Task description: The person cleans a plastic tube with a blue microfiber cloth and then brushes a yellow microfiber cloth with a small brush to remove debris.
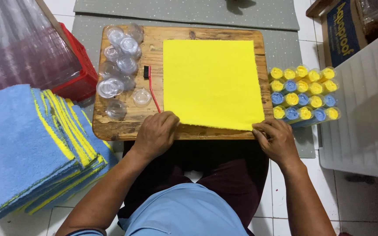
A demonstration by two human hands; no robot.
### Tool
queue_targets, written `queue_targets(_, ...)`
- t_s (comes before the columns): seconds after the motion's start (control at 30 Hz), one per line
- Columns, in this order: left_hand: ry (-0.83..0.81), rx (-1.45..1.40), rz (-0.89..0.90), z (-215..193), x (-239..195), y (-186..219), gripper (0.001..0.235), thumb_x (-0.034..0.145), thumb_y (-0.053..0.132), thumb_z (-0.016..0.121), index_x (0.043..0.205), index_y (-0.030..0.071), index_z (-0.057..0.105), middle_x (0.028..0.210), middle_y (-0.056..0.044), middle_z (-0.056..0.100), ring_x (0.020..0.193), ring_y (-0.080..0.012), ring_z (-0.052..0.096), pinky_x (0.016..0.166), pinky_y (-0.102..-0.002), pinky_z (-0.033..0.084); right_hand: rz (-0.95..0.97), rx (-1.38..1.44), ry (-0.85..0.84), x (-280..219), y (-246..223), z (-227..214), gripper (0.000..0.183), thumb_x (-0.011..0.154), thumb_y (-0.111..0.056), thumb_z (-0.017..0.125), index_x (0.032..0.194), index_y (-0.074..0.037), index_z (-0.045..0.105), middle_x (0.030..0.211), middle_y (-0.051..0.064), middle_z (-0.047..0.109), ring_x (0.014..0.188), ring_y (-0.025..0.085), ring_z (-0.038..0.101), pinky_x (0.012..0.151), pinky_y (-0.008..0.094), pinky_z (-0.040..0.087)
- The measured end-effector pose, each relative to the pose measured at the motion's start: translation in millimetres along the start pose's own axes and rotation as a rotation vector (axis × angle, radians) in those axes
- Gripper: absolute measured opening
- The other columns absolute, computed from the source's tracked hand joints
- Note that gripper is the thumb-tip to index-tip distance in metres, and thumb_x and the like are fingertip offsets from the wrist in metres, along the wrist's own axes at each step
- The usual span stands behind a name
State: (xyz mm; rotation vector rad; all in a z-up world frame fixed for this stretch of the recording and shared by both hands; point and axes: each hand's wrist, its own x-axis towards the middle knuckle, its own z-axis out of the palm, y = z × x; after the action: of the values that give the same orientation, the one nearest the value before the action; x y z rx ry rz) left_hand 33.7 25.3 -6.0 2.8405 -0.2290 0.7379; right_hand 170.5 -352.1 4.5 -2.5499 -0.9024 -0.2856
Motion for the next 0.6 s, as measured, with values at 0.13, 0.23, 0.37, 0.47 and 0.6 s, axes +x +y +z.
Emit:
queue_targets(0.13,0.024,-0.05,-0.046,-12.2,16.8,4.5,0.01,0.098,0.027,0.057,0.105,0.021,0.061,0.091,-0.002,0.06,0.075,-0.0263,0.07,0.062,-0.038,0.055,-0.065,-0.126,0.071,-0.6,12.4,20.5,0.007,0.094,-0.031,0.078,0.098,-0.026,0.078,0.099,-0.003,0.071,0.103,0.024,0.07,0.094,0.039,0.05)
queue_targets(0.23,0.005,-0.199,-0.12,-13.5,33.3,4.5,0.013,0.102,0.028,0.054,0.108,0.019,0.062,0.086,-0.005,0.06,0.081,-0.0302,0.071,0.068,-0.04,0.058,-0.102,-0.149,0.143,2.4,29.4,31.8,0.007,0.101,-0.029,0.069,0.1,-0.022,0.072,0.097,-0.001,0.068,0.101,0.025,0.07,0.094,0.04,0.05)
queue_targets(0.37,0.028,-0.473,-0.172,-33.2,65.4,-4.2,0.016,0.104,0.027,0.059,0.112,0.015,0.067,0.091,-0.009,0.066,0.089,-0.0343,0.072,0.075,-0.044,0.058,-0.086,0.086,0.241,22.4,39.2,17.6,0.011,0.111,-0.013,0.057,0.101,-0.011,0.062,0.083,0.011,0.062,0.085,0.042,0.065,0.081,0.053,0.05)
queue_targets(0.47,-0.01,-0.568,-0.129,-69.8,89.7,-6.1,0.031,0.091,0.017,0.076,0.119,0.008,0.068,0.099,-0.017,0.07,0.094,-0.0379,0.072,0.08,-0.046,0.059,-0.08,0.129,0.321,52.0,19.4,-34.8,0.014,0.117,-0.011,0.051,0.109,-0.008,0.061,0.09,0.011,0.061,0.088,0.038,0.066,0.083,0.046,0.051)
queue_targets(0.6,-0.025,-0.524,-0.064,-119.2,121.7,-7.2,0.034,0.091,0.003,0.07,0.125,0.003,0.064,0.111,-0.016,0.07,0.084,-0.0217,0.069,0.074,-0.027,0.063,0.072,0.129,0.267,81.8,-27.0,-111.6,0.014,0.121,-0.012,0.048,0.123,0.001,0.054,0.117,0.023,0.06,0.108,0.035,0.062,0.084,0.041,0.054)
